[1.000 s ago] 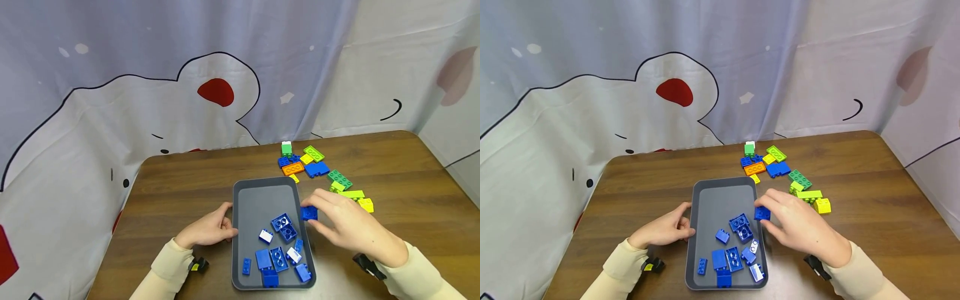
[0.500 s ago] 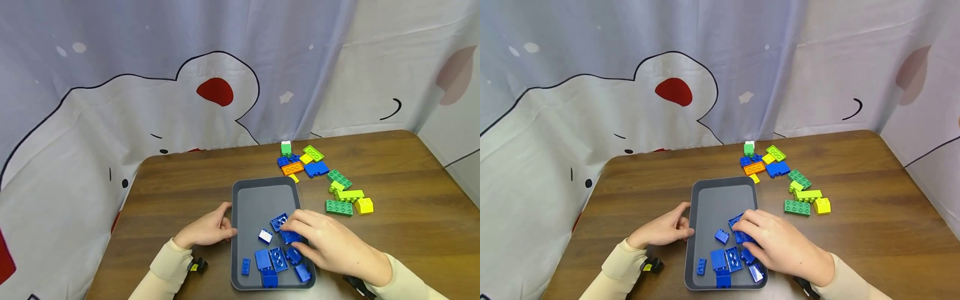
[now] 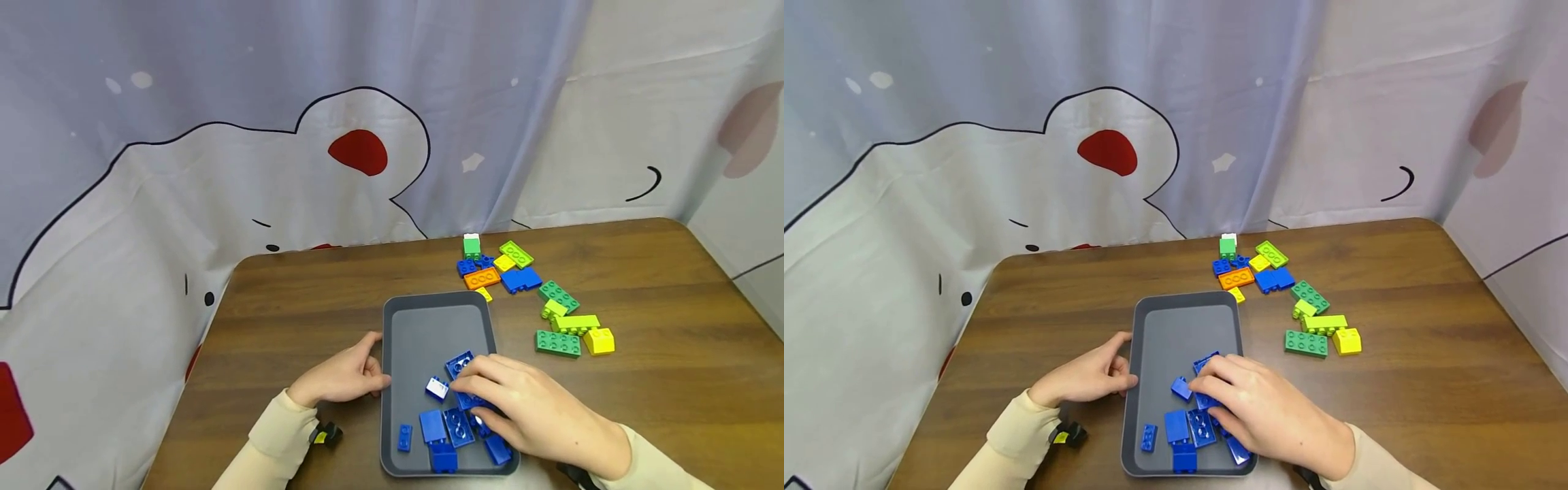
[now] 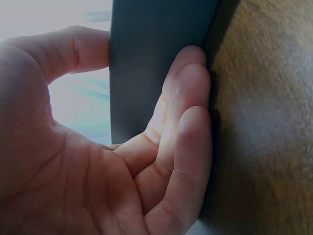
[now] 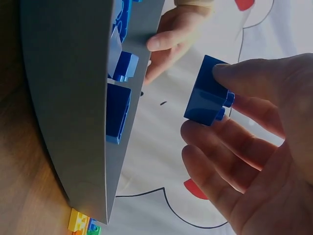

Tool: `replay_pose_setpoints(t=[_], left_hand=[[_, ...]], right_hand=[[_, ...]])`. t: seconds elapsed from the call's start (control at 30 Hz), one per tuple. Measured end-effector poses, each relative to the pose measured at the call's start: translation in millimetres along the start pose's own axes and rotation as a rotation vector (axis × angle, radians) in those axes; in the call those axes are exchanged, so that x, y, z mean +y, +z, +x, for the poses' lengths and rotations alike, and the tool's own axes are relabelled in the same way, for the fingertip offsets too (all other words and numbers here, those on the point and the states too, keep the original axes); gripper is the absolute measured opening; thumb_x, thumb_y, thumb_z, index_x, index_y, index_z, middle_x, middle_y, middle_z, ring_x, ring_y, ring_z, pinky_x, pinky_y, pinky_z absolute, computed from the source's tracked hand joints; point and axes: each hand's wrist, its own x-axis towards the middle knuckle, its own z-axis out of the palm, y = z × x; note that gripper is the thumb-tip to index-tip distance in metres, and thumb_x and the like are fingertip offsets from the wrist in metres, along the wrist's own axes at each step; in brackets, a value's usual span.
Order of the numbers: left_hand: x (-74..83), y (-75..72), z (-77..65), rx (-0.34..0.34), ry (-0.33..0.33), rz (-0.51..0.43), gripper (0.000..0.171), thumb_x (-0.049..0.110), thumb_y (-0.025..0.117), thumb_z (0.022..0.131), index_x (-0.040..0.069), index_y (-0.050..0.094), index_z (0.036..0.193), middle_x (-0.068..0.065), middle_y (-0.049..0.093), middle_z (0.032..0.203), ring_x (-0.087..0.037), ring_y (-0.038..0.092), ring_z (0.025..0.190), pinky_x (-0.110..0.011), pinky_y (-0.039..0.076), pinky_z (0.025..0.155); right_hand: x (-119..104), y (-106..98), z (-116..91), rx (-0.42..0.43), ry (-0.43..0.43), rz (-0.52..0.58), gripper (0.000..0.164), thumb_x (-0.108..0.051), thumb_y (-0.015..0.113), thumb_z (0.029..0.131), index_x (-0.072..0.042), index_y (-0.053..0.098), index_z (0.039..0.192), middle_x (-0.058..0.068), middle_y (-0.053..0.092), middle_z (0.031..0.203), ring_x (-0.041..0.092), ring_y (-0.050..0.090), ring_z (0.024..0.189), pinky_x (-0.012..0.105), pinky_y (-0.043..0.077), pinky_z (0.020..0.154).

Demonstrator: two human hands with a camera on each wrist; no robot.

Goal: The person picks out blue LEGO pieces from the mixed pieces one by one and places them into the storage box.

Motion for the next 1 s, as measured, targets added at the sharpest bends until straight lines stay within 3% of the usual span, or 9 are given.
replay_pose_setpoints(t=[0.3, 0.4, 0.47, 0.6, 0.7, 1.0], left_hand=[[0.4, 0.6, 1.3, 0.004, -0.003, 0.003, 0.084, 0.030, 0.068, 0.097, 0.003, 0.020, 0.160, 0.005, 0.068, 0.075, -0.008, 0.060, 0.065, -0.024, 0.045, 0.062], [-0.2, 0.5, 0.6, 0.008, -0.004, -0.002, 0.084, 0.029, 0.068, 0.096, 0.003, 0.020, 0.160, 0.005, 0.068, 0.075, -0.008, 0.061, 0.066, -0.024, 0.046, 0.063], [-0.3, 0.7, -0.1, 0.010, -0.005, -0.002, 0.084, 0.029, 0.068, 0.096, 0.002, 0.020, 0.160, 0.005, 0.068, 0.075, -0.008, 0.061, 0.066, -0.024, 0.046, 0.063], [-0.5, 0.4, -0.7, 0.012, -0.004, 0.012, 0.084, 0.030, 0.068, 0.096, 0.002, 0.020, 0.160, 0.006, 0.068, 0.074, -0.007, 0.060, 0.065, -0.024, 0.045, 0.062], [-0.8, -0.2, -0.5, 0.014, 0.000, 0.015, 0.084, 0.031, 0.068, 0.096, 0.002, 0.021, 0.160, 0.007, 0.068, 0.074, -0.006, 0.060, 0.064, -0.023, 0.045, 0.061], [-0.2, -0.9, 0.3, 0.009, 0.001, 0.006, 0.084, 0.030, 0.069, 0.096, 0.001, 0.022, 0.159, 0.005, 0.068, 0.075, -0.008, 0.060, 0.065, -0.025, 0.045, 0.063]], right_hand=[[-0.2, 1.7, 1.0, 0.028, -0.014, -0.012, 0.049, -0.016, 0.084, 0.084, -0.027, 0.066, 0.129, -0.015, 0.062, 0.124, 0.002, 0.061, 0.109, 0.030, 0.057, 0.091], [-1.5, 2.1, 0.3, -0.017, 0.023, -0.037, 0.058, -0.027, 0.084, 0.086, -0.029, 0.061, 0.139, -0.013, 0.061, 0.135, 0.005, 0.061, 0.118, 0.034, 0.057, 0.095], [-2.3, 2.5, -1.4, -0.086, 0.061, -0.045, 0.075, -0.039, 0.084, 0.086, -0.031, 0.049, 0.152, -0.008, 0.053, 0.151, 0.013, 0.057, 0.132, 0.043, 0.055, 0.100], [-3.3, 2.9, -4.0, -0.223, 0.137, -0.061, 0.102, -0.063, 0.077, 0.084, -0.037, 0.020, 0.165, -0.006, 0.020, 0.173, 0.027, 0.037, 0.154, 0.058, 0.046, 0.109], [-2.4, 2.5, -4.0, -0.248, 0.148, -0.053, 0.104, -0.068, 0.074, 0.084, -0.036, 0.018, 0.166, -0.007, 0.014, 0.175, 0.029, 0.032, 0.156, 0.061, 0.043, 0.111], [4.7, -2.9, -4.7, -0.230, 0.179, -0.068, 0.104, -0.065, 0.077, 0.083, -0.038, 0.019, 0.165, -0.006, 0.016, 0.174, 0.029, 0.035, 0.155, 0.060, 0.042, 0.113]])
